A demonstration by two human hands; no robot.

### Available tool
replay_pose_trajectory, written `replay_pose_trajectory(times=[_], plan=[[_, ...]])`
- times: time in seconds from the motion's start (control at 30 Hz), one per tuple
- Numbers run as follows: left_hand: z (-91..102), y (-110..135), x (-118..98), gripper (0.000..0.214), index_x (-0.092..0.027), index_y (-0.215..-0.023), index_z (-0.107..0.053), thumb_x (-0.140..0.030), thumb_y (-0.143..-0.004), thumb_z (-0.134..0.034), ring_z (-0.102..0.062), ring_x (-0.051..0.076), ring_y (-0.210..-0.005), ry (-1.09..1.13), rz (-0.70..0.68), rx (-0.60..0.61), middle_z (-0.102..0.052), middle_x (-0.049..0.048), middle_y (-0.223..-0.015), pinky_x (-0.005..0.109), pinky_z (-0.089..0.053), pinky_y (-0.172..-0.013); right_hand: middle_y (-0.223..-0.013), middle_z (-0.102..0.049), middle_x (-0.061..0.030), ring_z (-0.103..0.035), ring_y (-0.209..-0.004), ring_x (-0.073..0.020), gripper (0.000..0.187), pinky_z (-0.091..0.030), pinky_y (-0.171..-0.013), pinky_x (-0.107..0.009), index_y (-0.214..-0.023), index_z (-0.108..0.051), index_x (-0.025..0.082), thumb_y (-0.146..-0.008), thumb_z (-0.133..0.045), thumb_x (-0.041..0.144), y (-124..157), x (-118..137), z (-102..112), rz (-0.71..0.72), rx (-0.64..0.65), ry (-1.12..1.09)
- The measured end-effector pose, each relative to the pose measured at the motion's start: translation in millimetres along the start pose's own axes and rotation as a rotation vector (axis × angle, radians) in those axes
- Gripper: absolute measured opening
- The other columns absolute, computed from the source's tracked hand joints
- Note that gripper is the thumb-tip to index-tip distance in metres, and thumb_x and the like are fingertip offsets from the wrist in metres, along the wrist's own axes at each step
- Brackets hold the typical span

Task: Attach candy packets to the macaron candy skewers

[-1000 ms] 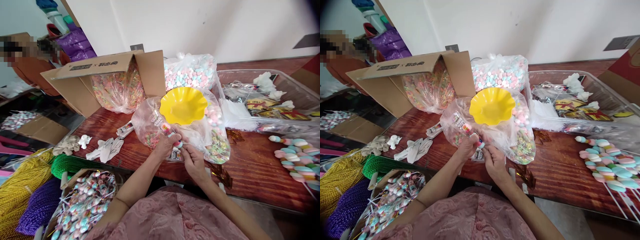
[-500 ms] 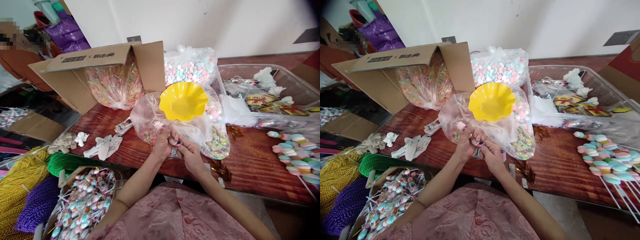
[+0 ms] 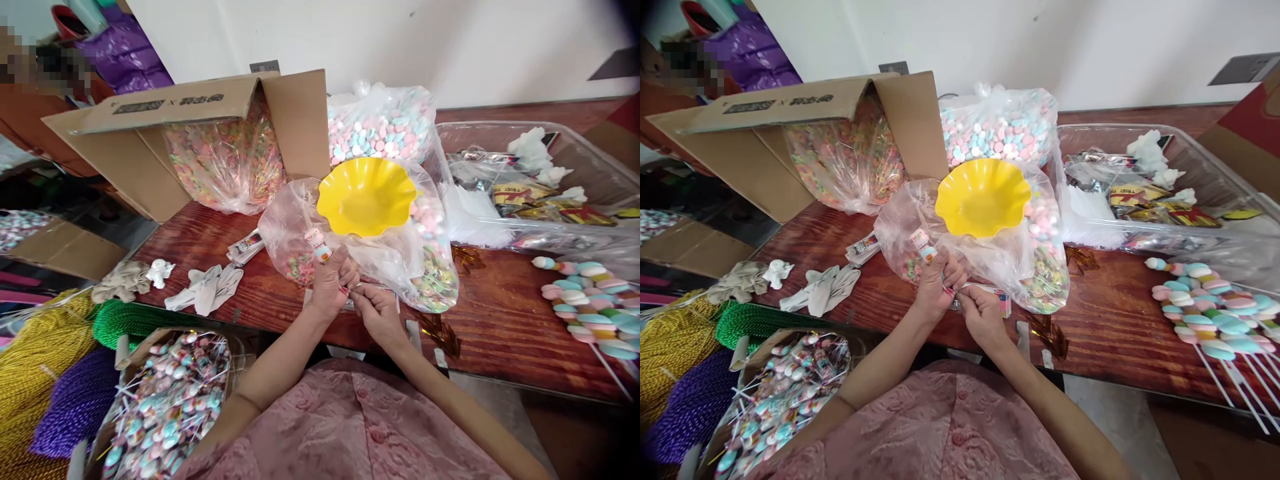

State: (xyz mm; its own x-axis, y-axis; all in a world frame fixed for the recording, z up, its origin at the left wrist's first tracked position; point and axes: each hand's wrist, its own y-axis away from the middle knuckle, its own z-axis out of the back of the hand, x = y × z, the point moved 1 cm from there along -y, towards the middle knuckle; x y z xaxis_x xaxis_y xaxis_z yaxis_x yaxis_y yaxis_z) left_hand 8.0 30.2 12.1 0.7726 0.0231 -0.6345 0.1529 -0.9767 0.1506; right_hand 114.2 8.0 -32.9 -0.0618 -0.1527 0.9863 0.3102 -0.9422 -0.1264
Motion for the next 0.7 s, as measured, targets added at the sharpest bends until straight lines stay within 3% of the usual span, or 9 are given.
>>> replay_pose_trajectory(times=[0.1,0.2,0.37,0.57,0.63,0.7], plan=[[0.4,0.0,4.9,0.061,-0.020,-0.062,-0.036,-0.046,-0.055,-0.090,-0.026,0.001,-0.035,-0.071,-0.058,-0.026,-0.030,-0.0141,-0.044,0.019,-0.031,-0.040,-0.054,-0.040,0.0029,-0.032,-0.053,-0.0109,0.034,-0.029,-0.050,-0.026,-0.061,-0.050,0.021,-0.085,-0.056,0.044,-1.4,-7.3,-8.9,-0.021,-0.037,-0.045],[4.9,-2.2,8.5,0.050,-0.019,-0.066,-0.044,-0.043,-0.061,-0.088,-0.038,0.003,-0.042,-0.184,-0.135,-0.050,-0.038,-0.0118,-0.047,0.019,-0.039,-0.050,-0.055,-0.041,0.0027,-0.033,-0.053,-0.0111,0.031,-0.030,-0.049,-0.026,-0.065,-0.053,0.021,-0.085,-0.055,0.044,0.2,-11.7,-13.6,-0.032,-0.070,-0.075],[12.1,-1.5,19.5,0.045,-0.018,-0.068,-0.049,-0.049,-0.069,-0.081,-0.045,0.005,-0.053,-0.350,-0.150,-0.060,-0.048,-0.0070,-0.058,0.019,-0.039,-0.056,-0.056,-0.045,0.0022,-0.037,-0.053,-0.0112,0.029,-0.034,-0.052,-0.026,-0.067,-0.057,0.020,-0.085,-0.054,0.042,-1.1,-6.9,-11.5,-0.015,-0.128,-0.080],[13.2,3.9,25.9,0.046,-0.017,-0.069,-0.053,-0.061,-0.079,-0.064,-0.050,0.010,-0.064,-0.575,-0.040,-0.049,-0.053,-0.0023,-0.065,0.024,-0.043,-0.066,-0.058,-0.051,0.0028,-0.043,-0.054,-0.0111,0.024,-0.039,-0.053,-0.024,-0.067,-0.059,0.019,-0.086,-0.049,0.031,-8.1,2.5,-5.6,0.158,-0.175,0.062],[15.3,2.7,18.7,0.045,-0.016,-0.068,-0.055,-0.060,-0.082,-0.060,-0.051,0.012,-0.066,-0.727,-0.052,0.012,-0.055,-0.0011,-0.066,0.025,-0.043,-0.068,-0.058,-0.053,0.0027,-0.046,-0.054,-0.0113,0.024,-0.041,-0.053,-0.024,-0.067,-0.059,0.020,-0.088,-0.050,0.029,-6.0,1.5,0.2,0.184,-0.117,0.084],[18.1,1.5,7.9,0.044,-0.016,-0.066,-0.056,-0.057,-0.083,-0.056,-0.051,0.012,-0.066,-0.854,-0.057,0.106,-0.055,-0.0008,-0.065,0.025,-0.042,-0.068,-0.070,-0.063,-0.0004,-0.056,-0.063,-0.0133,0.019,-0.047,-0.061,-0.026,-0.078,-0.065,0.019,-0.090,-0.051,0.025,-2.9,0.8,12.4,0.297,-0.057,0.193]])
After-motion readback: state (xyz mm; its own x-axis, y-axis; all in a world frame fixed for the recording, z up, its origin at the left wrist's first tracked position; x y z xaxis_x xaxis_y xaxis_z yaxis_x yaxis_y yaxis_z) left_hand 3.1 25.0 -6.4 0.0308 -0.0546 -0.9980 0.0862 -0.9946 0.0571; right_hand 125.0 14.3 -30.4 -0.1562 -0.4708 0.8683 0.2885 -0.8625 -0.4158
